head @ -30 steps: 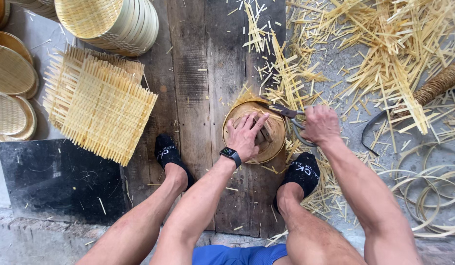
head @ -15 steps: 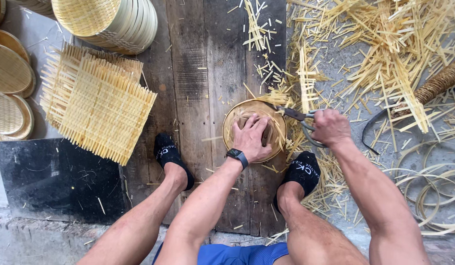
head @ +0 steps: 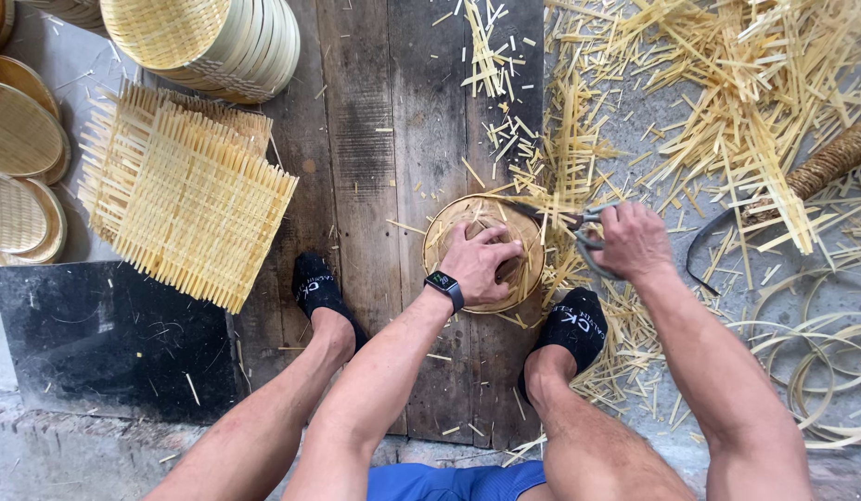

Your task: The person trims the edges of a round bamboo base using scissors, fits a circular bamboo rim onto a woven square mat, and secures the rim by weaving thin bamboo strips around it.

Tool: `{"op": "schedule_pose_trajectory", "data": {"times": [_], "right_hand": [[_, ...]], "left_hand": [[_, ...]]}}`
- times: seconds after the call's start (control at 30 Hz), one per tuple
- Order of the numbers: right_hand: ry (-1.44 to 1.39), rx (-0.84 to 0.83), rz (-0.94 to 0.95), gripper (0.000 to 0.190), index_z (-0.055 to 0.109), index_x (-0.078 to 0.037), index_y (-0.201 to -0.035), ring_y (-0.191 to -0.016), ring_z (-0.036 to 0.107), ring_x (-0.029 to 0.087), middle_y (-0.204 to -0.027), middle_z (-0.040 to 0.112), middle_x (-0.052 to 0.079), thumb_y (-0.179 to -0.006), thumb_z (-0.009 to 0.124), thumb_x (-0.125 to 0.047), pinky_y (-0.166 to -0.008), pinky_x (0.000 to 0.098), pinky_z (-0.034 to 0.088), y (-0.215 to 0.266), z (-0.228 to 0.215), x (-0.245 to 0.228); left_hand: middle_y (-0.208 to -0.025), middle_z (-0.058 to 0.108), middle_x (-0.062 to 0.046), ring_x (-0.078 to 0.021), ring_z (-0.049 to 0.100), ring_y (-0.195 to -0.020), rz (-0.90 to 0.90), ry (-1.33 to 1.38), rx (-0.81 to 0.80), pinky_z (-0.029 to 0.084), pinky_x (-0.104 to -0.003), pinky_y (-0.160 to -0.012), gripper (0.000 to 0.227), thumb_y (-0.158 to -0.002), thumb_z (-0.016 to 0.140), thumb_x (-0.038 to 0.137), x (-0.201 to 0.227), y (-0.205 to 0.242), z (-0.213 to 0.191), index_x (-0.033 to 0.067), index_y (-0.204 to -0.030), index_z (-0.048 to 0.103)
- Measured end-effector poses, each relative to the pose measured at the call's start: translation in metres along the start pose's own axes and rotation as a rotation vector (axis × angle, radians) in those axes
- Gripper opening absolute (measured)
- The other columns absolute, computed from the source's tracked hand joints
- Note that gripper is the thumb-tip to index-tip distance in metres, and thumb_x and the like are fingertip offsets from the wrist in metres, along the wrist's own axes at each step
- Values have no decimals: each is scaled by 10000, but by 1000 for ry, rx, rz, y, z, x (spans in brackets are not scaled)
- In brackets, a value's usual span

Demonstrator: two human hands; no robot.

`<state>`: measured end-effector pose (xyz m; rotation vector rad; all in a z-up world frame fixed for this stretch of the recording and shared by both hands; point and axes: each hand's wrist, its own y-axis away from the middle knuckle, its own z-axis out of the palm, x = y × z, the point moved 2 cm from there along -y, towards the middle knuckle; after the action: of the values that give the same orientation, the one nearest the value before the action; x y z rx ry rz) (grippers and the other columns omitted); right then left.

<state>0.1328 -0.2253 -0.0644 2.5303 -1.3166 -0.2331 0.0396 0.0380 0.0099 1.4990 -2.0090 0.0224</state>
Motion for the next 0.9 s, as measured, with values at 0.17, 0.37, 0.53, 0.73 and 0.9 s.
{"op": "schedule_pose_trajectory", "data": {"times": [0.17,0.37,0.53,0.73,0.9], "right_hand": [[27,228,-69,472,634,-68,-889,-813,664,229,-845,658,91,-531,772,-343,-723,357,576,-11,-8,-22],[-156,-170,117,300,658,-86,-1003,-765,645,193,-859,646,75,-937,644,-378,-710,371,556,3,5,14],[13,89,-36,527,658,-48,-896,-667,617,200,-746,618,92,-814,643,-568,-601,346,547,-1,-13,-14],[-183,-213,139,432,679,-74,-899,-656,645,203,-754,643,67,-958,581,-491,-639,395,570,-2,30,5],[54,-58,570,704,696,1,-990,-930,636,295,-912,667,171,-756,768,-659,-814,426,527,12,72,53]], "left_hand": [[-1353,647,-58,-186,534,-1321,103,-87,-159,225,-587,-1149,559,-608,797,353,4,-4,3,298,-1158,714],[-1263,713,-45,-142,606,-1251,174,-79,-106,258,-574,-1145,386,-643,729,344,-3,-4,4,321,-1024,781],[-1182,756,-13,-113,641,-1236,280,-109,-243,248,-567,-1203,229,-755,672,355,0,-7,11,320,-941,801],[-1154,756,-68,-136,665,-1125,337,-50,-151,225,-567,-1181,237,-687,708,424,6,-6,1,309,-863,818],[-752,727,33,-163,723,-864,698,-404,-45,138,-586,-1313,245,-941,633,159,27,-6,-32,210,-716,718]]}}
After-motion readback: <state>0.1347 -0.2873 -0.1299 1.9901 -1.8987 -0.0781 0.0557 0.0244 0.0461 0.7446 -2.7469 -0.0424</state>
